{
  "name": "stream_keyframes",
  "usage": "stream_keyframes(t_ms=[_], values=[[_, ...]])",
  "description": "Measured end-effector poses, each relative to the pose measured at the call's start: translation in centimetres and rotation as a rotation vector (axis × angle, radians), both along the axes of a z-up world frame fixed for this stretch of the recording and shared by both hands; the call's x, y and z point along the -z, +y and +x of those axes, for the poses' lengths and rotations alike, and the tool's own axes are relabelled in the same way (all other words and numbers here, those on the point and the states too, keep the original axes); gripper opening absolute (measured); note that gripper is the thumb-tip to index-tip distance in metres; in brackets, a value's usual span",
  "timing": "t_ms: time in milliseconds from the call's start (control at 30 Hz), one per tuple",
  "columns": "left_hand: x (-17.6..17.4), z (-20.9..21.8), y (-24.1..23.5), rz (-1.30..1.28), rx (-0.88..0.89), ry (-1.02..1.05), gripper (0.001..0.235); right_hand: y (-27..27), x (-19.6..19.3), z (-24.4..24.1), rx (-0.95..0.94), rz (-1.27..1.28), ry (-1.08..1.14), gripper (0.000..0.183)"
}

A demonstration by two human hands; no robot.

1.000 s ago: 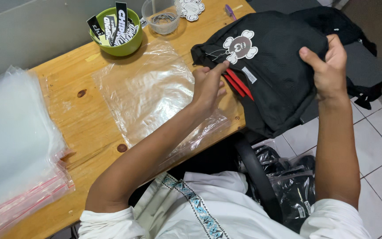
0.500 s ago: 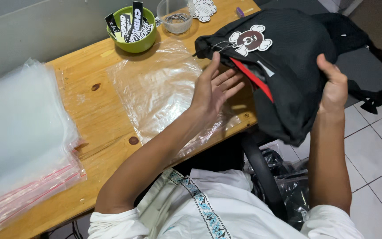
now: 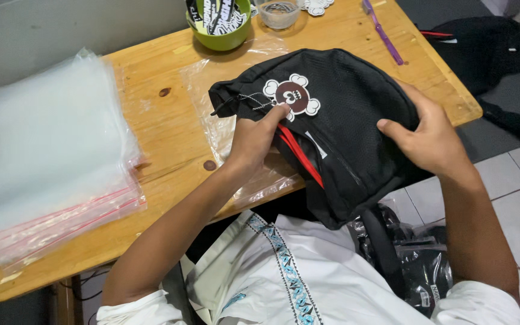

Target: The person cleans a black sling bag with a purple toothbrush, then attaches a cartoon bear keychain to the zipper. They place the bag into a clear plastic ziplock bag, insert a small tag, and seal the package.

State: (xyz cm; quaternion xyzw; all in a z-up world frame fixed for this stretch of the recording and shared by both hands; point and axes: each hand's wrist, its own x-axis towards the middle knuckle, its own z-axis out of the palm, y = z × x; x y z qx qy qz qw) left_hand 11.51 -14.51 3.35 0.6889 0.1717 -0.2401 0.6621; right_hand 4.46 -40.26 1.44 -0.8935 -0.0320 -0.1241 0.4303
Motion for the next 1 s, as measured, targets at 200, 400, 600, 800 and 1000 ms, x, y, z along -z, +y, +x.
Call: stream_keyframes(t_ms=[200, 400, 600, 800, 1000], values=[[-2.4, -2.2, 2.0, 0.067, -0.067, 0.018, 0.033, 7.4, -1.5, -2.7, -0.246, -0.459, -0.426, 0.073], [-2.5, -4.2, 0.8, -0.098, -0.182, 0.039, 0.031, 13.8, -1.2, -4.1, -0.121, -0.721, -0.544, 0.081], [-3.9, -4.9, 4.2, 0.115, 0.431, -0.414, 0.053, 11.5, -1.7, -4.3, -0.123, -0.464, -0.453, 0.043], [1.3, -2.8, 8.1, 0.381, 0.937, -0.938, 0.014, 7.3, -3.8, -6.3, -0.037, -0.282, -0.201, 0.046], [9.0, -2.4, 8.4, 0.551, 0.963, -1.217, 0.018, 4.7, -3.5, -8.7, -0.037, -0.292, -0.076, 0.041]])
